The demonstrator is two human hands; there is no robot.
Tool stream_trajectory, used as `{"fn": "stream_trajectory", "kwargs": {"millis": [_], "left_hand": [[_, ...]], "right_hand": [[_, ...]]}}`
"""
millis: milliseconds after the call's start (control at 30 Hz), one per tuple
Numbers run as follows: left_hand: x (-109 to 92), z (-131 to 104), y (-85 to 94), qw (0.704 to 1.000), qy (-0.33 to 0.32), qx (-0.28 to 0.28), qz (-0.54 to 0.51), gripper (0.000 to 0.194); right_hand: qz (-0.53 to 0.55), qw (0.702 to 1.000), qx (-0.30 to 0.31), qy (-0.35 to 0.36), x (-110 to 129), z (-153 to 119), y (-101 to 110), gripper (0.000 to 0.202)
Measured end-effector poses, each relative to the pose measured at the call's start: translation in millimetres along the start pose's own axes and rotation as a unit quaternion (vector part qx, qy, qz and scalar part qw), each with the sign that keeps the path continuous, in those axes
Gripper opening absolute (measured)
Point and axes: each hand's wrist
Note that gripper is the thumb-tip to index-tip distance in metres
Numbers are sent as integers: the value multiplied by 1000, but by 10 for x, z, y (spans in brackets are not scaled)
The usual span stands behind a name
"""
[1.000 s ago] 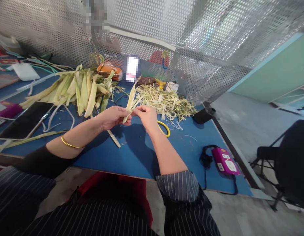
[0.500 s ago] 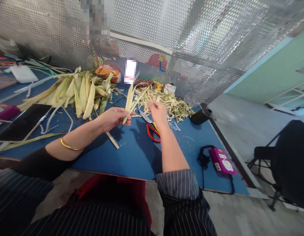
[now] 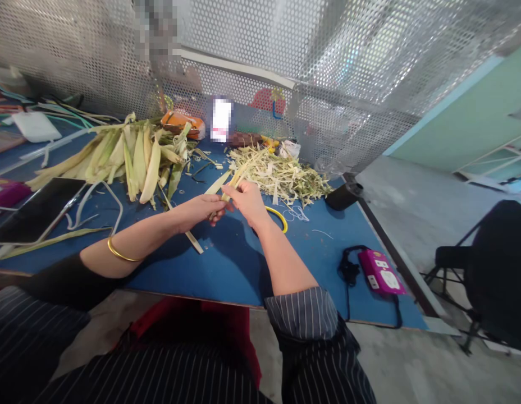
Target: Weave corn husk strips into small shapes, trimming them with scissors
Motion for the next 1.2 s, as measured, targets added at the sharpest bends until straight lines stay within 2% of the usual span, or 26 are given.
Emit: {"fn": "stream_trajectory", "kwargs": {"millis": [133, 267, 433, 533, 600, 633, 667, 700, 733, 767, 800, 833, 933, 1000, 1033, 1100, 1200], "left_hand": [[13, -1, -35, 999, -34, -24, 19, 27], [-10, -10, 7, 1000, -6, 23, -6, 29], [-61, -25, 94, 998, 12, 65, -5, 28], [-117, 5, 200, 1000, -3, 19, -23, 26], [-168, 43, 303, 994, -44, -60, -80, 26], [-194, 63, 358, 986, -68, -99, -117, 26], [-219, 82, 413, 975, -87, -137, -150, 26], [-239, 98, 464, 965, -103, -162, -179, 25], [-254, 110, 507, 954, -118, -184, -205, 23], [-263, 120, 542, 945, -125, -199, -225, 22], [-266, 126, 566, 939, -130, -211, -240, 20], [-265, 129, 582, 934, -132, -219, -251, 18], [-252, 128, 587, 926, -132, -230, -267, 17], [-249, 122, 577, 924, -136, -228, -274, 17], [-252, 119, 573, 923, -139, -230, -275, 17], [-262, 111, 566, 921, -149, -236, -272, 17], [-266, 102, 545, 919, -170, -242, -260, 16]], "right_hand": [[26, 1000, -17, -6, 12, 10, 20, 27], [144, 988, -51, -25, 65, 58, 138, 28], [258, 957, -122, -50, 126, 149, 399, 29], [268, 940, -209, -14, 137, 194, 520, 30], [199, 943, -266, 14, 127, 185, 499, 29], [131, 955, -266, 24, 115, 158, 444, 27], [45, 969, -243, 32, 98, 113, 357, 25], [-58, 981, -182, 42, 74, 50, 242, 22], [-165, 981, -87, 50, 45, -27, 105, 21], [-253, 966, -4, 56, 10, -114, -44, 23], [-323, 943, 50, 61, -28, -205, -195, 24], [-379, 921, 67, 67, -68, -292, -338, 25], [-489, 866, 50, 94, -166, -474, -629, 21], [-507, 856, 38, 93, -186, -502, -669, 8], [-499, 862, 39, 79, -178, -487, -646, 6], [-431, 900, 58, 27, -137, -414, -539, 9], [-214, 969, 82, -87, -45, -259, -323, 7]]}}
Point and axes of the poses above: each hand's wrist, its own z-axis towards the middle knuckle, its own y-axis out of the back of the hand, x = y × z, and after that the axes turned 15 degrees about -y, right-handed
